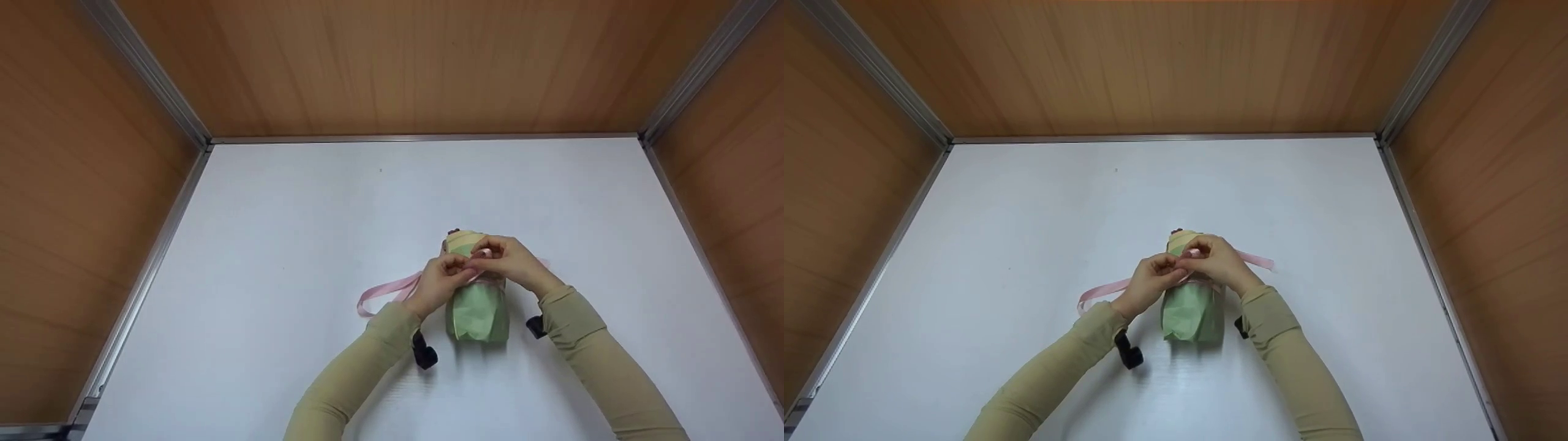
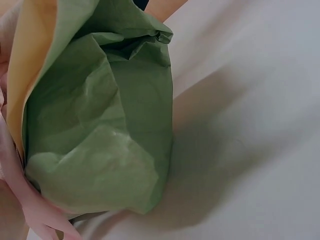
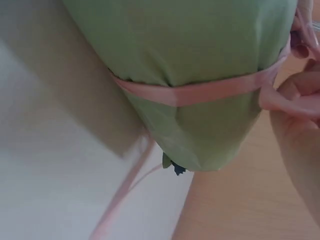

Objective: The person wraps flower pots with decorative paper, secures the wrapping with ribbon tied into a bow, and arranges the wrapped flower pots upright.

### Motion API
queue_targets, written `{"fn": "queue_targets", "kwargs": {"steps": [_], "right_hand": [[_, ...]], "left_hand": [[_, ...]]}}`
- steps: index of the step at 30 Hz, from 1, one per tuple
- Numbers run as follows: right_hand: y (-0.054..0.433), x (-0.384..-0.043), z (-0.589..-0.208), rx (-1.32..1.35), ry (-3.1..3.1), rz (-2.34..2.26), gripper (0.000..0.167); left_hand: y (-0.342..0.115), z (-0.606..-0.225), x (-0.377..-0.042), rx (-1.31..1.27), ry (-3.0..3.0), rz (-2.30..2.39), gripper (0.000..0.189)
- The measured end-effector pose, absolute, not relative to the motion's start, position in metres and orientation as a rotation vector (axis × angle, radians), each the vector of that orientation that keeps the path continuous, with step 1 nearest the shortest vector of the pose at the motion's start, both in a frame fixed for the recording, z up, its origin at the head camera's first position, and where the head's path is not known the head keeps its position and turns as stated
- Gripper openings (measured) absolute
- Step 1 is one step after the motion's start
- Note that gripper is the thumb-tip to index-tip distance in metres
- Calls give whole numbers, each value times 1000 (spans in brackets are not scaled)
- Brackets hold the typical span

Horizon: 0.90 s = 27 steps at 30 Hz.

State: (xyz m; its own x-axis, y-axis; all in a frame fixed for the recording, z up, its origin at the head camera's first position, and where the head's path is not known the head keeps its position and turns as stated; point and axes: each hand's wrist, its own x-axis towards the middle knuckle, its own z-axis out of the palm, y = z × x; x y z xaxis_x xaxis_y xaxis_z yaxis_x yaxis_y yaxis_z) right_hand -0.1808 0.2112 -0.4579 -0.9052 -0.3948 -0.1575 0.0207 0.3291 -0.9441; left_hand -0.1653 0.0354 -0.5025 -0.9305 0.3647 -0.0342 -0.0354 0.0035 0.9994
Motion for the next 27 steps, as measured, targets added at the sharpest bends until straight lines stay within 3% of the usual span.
{"fn": "queue_targets", "kwargs": {"steps": [7, 18, 27], "right_hand": [[202, -177, -451, -347, 2484, -1334, 25], [205, -179, -454, -339, 2587, -1383, 12], [207, -178, -455, -342, 2533, -1436, 14]], "left_hand": [[35, -496, -164, 386, 2002, 2010, 18], [23, -495, -170, 456, 2105, 1878, 23], [2, -499, -188, 619, 2530, 1431, 17]]}}
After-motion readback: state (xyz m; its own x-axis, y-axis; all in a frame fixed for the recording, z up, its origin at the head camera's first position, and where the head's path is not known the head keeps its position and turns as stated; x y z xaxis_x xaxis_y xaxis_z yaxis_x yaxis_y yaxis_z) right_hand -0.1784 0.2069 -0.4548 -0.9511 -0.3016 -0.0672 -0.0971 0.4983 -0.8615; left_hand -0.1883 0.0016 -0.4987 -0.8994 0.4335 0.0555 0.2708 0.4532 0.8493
